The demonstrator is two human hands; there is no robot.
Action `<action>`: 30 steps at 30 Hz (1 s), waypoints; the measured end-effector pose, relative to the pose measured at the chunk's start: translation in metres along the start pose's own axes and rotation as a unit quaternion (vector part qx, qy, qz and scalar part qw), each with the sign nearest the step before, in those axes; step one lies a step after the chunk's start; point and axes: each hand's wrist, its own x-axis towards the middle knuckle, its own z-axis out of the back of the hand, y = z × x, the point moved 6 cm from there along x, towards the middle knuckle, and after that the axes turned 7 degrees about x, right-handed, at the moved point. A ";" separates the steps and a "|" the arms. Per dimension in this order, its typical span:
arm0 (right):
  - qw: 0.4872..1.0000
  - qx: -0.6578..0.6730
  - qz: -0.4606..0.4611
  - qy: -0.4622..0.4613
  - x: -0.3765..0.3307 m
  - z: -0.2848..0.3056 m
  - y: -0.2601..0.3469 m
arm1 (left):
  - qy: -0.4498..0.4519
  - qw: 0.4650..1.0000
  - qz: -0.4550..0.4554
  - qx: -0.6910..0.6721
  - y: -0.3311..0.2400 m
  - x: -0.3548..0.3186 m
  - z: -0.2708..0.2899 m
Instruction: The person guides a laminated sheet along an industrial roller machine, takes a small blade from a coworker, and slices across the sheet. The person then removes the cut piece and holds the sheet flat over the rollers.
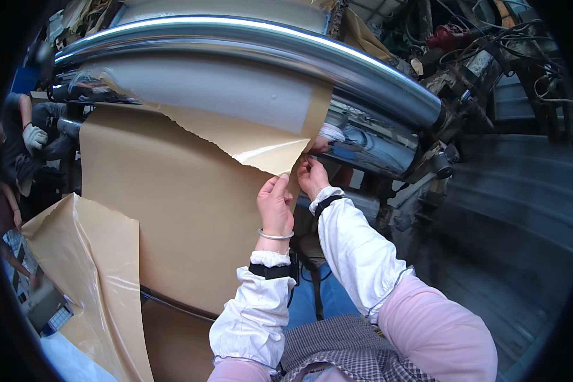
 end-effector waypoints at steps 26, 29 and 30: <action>0.978 0.207 0.029 0.020 0.029 0.006 -0.029 | 0.015 0.999 -0.024 0.038 -0.006 0.001 -0.006; 0.976 0.214 0.036 0.001 0.028 0.005 -0.029 | 0.014 0.999 -0.028 0.040 -0.006 0.001 -0.006; 0.976 0.214 0.029 0.007 0.027 0.002 -0.030 | 0.009 0.999 -0.030 0.039 -0.007 0.001 -0.005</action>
